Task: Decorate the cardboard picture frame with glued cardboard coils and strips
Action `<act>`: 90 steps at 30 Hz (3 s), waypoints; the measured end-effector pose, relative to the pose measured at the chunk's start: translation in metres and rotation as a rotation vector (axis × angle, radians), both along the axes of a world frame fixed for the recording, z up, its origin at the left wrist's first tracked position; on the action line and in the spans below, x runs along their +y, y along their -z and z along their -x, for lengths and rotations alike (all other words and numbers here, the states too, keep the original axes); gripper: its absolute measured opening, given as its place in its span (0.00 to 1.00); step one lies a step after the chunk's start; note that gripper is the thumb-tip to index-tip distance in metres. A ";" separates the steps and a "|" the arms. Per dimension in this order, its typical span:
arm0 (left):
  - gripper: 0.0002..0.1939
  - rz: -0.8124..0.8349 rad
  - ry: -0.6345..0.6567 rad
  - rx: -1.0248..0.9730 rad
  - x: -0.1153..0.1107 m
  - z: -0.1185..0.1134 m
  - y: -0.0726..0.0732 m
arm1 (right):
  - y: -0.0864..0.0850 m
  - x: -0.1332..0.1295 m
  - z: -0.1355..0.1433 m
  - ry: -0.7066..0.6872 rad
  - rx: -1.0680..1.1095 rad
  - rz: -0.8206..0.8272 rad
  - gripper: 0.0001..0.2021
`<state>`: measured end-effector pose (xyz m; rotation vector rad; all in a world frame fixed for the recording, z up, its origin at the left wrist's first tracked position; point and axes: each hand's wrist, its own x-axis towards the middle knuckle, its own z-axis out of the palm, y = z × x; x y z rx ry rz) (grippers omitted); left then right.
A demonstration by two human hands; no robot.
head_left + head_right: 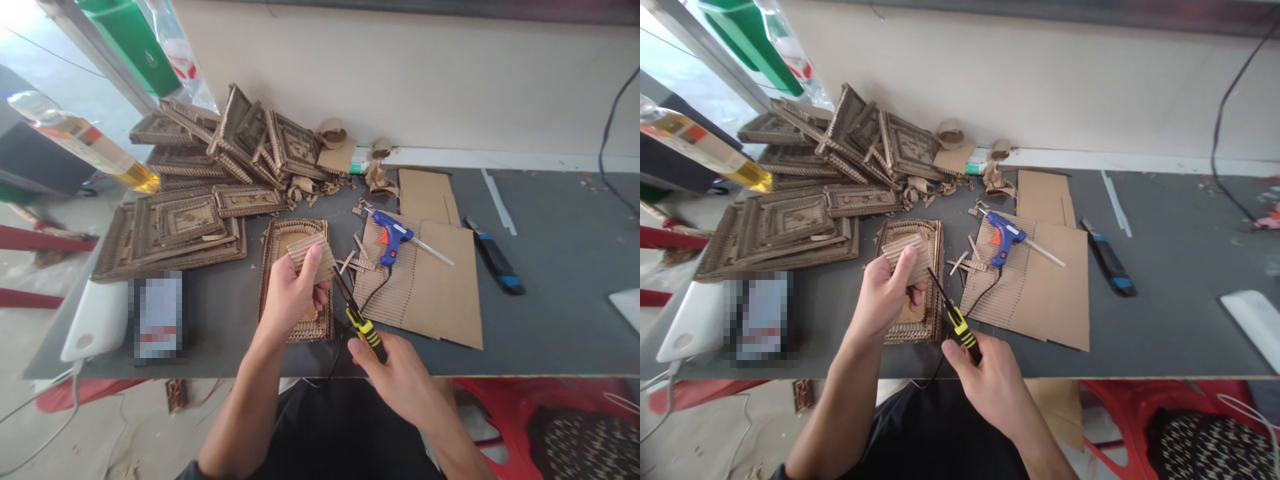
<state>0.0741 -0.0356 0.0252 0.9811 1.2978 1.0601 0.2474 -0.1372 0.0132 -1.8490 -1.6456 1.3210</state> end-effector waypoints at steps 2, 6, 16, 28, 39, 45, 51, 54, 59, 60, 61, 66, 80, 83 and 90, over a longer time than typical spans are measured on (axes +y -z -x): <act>0.22 -0.001 -0.001 0.010 -0.004 -0.003 -0.006 | -0.003 -0.002 -0.004 -0.012 0.039 0.040 0.24; 0.22 -0.001 0.001 0.041 -0.009 -0.008 -0.013 | -0.009 -0.006 -0.011 -0.026 0.140 0.129 0.24; 0.24 0.042 -0.030 0.011 -0.018 -0.016 -0.003 | -0.005 0.001 -0.012 0.023 0.290 0.104 0.26; 0.24 0.001 -0.054 -0.076 -0.009 -0.017 0.001 | -0.010 0.011 -0.014 -0.026 0.405 0.200 0.30; 0.20 0.027 0.057 -0.012 -0.007 -0.022 -0.005 | -0.005 0.008 -0.013 0.009 0.341 0.202 0.30; 0.19 0.038 0.079 -0.038 -0.009 -0.020 -0.007 | -0.005 0.008 -0.012 -0.002 0.367 0.205 0.31; 0.21 0.070 0.109 -0.072 -0.010 -0.017 -0.009 | -0.004 0.008 -0.016 -0.022 0.414 0.179 0.29; 0.21 0.074 0.111 -0.070 -0.009 -0.017 -0.010 | -0.002 0.007 -0.016 -0.031 0.400 0.188 0.28; 0.20 0.063 0.103 -0.037 -0.008 -0.016 -0.011 | -0.004 0.007 -0.012 -0.018 0.326 0.194 0.29; 0.20 0.058 0.102 -0.032 -0.009 -0.016 -0.011 | -0.005 0.008 -0.012 -0.020 0.317 0.189 0.29; 0.20 0.052 0.100 -0.027 -0.009 -0.016 -0.011 | -0.006 0.008 -0.011 -0.022 0.308 0.185 0.29; 0.21 0.043 0.089 -0.008 -0.010 -0.016 -0.008 | -0.007 0.011 -0.010 -0.023 0.267 0.176 0.30; 0.23 -0.007 0.105 0.058 -0.004 -0.012 -0.003 | 0.004 0.013 0.003 0.029 0.203 0.035 0.32; 0.23 -0.011 0.105 0.057 -0.004 -0.012 -0.004 | 0.008 0.013 0.004 0.025 0.205 0.025 0.32; 0.24 -0.013 0.076 0.051 -0.002 -0.012 0.000 | 0.015 0.018 0.000 0.014 0.262 0.135 0.33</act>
